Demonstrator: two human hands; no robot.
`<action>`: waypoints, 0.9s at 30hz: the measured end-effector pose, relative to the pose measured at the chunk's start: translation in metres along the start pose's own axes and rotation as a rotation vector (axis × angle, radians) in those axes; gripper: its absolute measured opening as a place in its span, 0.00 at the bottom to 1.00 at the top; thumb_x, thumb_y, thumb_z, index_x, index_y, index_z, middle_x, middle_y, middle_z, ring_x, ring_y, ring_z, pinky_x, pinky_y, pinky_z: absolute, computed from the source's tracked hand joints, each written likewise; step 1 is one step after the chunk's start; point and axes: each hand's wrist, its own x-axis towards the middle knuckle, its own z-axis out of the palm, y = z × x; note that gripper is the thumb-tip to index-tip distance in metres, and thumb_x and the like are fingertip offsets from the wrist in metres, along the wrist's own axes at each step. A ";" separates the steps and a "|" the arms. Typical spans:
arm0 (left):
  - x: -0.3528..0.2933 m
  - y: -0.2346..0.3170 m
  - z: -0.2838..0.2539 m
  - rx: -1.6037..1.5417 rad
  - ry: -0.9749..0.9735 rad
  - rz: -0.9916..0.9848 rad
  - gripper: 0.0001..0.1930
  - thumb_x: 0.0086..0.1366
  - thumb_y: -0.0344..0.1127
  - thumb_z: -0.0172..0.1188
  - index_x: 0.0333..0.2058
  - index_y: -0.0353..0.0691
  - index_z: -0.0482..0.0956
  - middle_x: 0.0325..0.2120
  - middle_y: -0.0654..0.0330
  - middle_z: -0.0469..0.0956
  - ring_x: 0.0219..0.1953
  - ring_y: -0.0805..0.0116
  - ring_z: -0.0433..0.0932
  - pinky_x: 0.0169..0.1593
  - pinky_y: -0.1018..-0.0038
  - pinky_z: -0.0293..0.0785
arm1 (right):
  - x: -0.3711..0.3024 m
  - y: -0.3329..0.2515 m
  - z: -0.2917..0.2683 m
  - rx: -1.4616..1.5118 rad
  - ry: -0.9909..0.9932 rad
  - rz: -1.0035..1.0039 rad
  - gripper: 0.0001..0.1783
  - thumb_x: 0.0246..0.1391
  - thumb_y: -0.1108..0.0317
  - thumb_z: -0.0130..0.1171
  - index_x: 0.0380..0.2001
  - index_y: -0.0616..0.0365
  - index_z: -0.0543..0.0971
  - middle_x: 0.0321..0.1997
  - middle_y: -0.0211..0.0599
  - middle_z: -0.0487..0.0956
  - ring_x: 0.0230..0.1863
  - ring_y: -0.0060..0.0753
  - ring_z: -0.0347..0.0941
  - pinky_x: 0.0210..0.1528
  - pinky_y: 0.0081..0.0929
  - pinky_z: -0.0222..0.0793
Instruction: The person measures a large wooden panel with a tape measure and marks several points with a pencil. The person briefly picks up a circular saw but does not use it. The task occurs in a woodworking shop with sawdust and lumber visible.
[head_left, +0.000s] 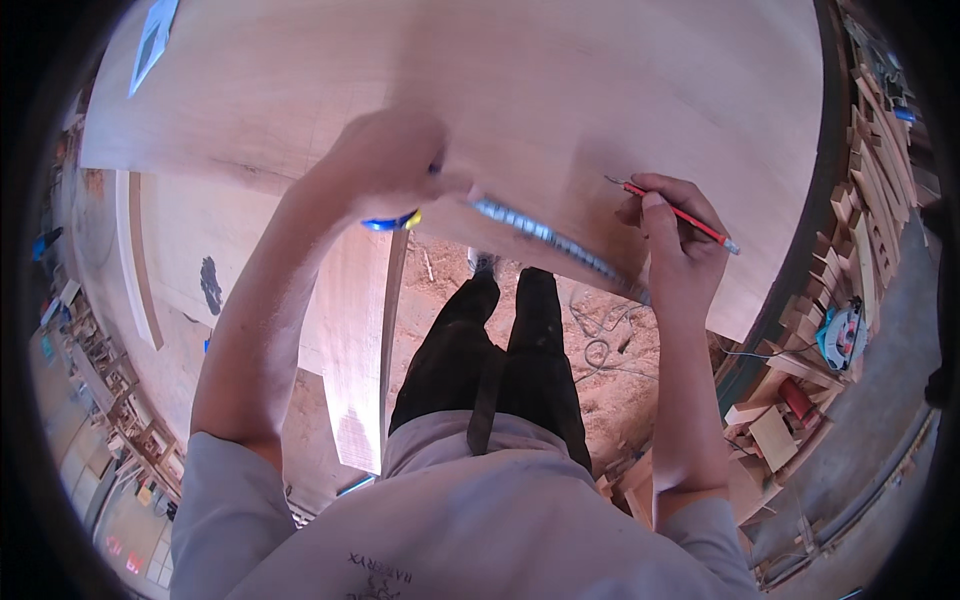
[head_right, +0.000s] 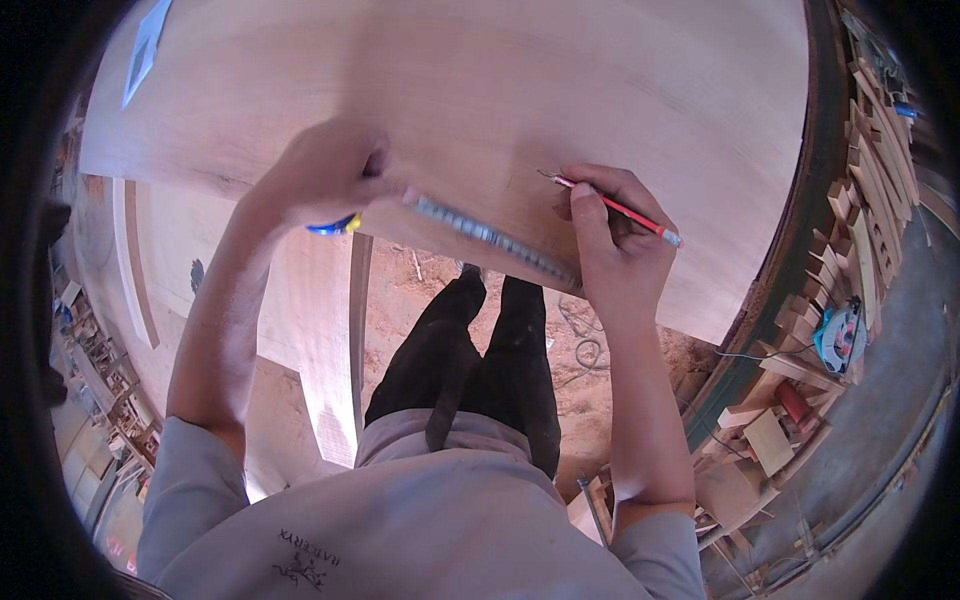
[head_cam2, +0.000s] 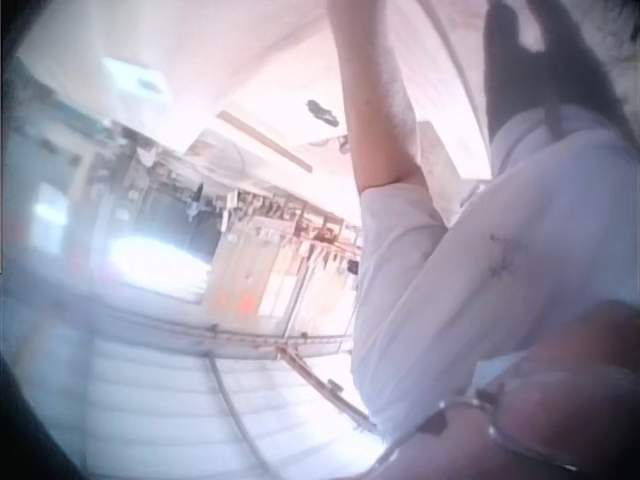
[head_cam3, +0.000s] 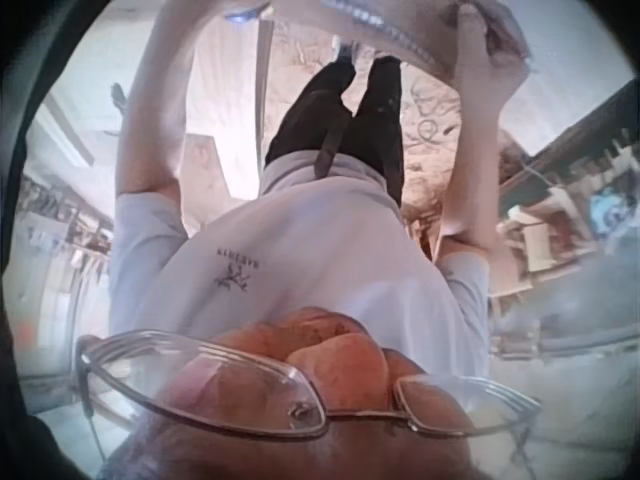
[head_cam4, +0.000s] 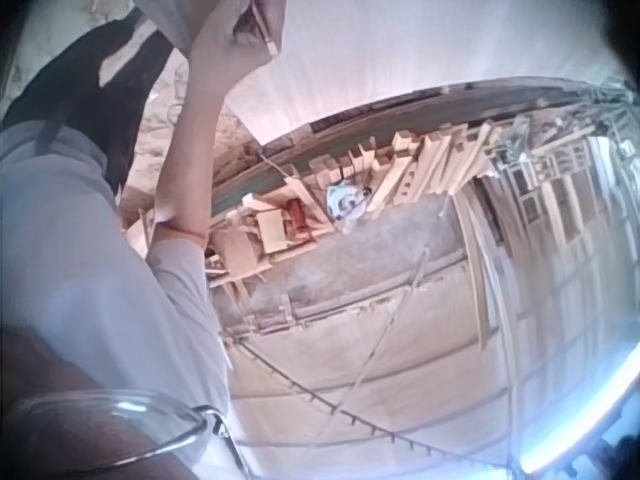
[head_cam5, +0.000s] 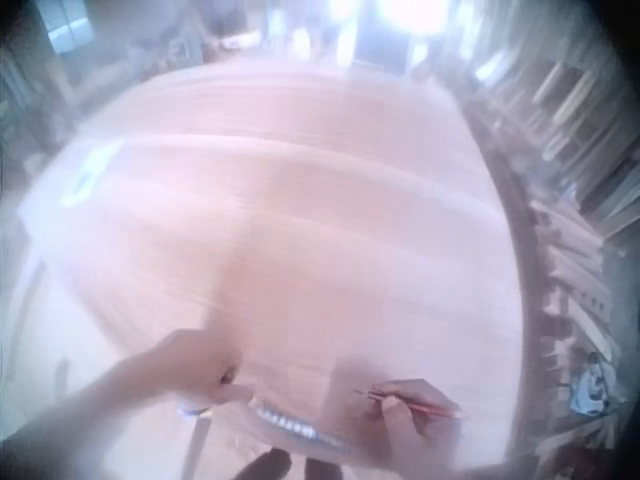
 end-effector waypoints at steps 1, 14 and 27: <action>-0.009 -0.008 0.005 -0.039 0.004 0.088 0.23 0.54 0.52 0.74 0.20 0.39 0.75 0.19 0.56 0.74 0.23 0.60 0.74 0.31 0.62 0.69 | -0.001 -0.004 -0.003 -0.029 -0.010 -0.006 0.08 0.64 0.78 0.57 0.42 0.67 0.84 0.38 0.35 0.83 0.37 0.20 0.78 0.42 0.19 0.74; -0.040 -0.010 0.015 -0.075 -0.091 0.277 0.27 0.49 0.59 0.77 0.19 0.41 0.76 0.18 0.58 0.75 0.24 0.54 0.76 0.30 0.62 0.68 | -0.013 0.047 0.022 -0.067 0.030 -0.104 0.06 0.65 0.77 0.58 0.41 0.67 0.83 0.36 0.33 0.83 0.37 0.18 0.76 0.41 0.17 0.72; -0.039 -0.008 0.019 -0.038 -0.073 0.253 0.26 0.49 0.57 0.77 0.18 0.43 0.74 0.16 0.59 0.75 0.21 0.56 0.75 0.29 0.64 0.68 | -0.014 0.047 0.013 -0.210 -0.074 -0.083 0.06 0.63 0.77 0.62 0.41 0.65 0.85 0.39 0.37 0.85 0.41 0.22 0.80 0.46 0.20 0.74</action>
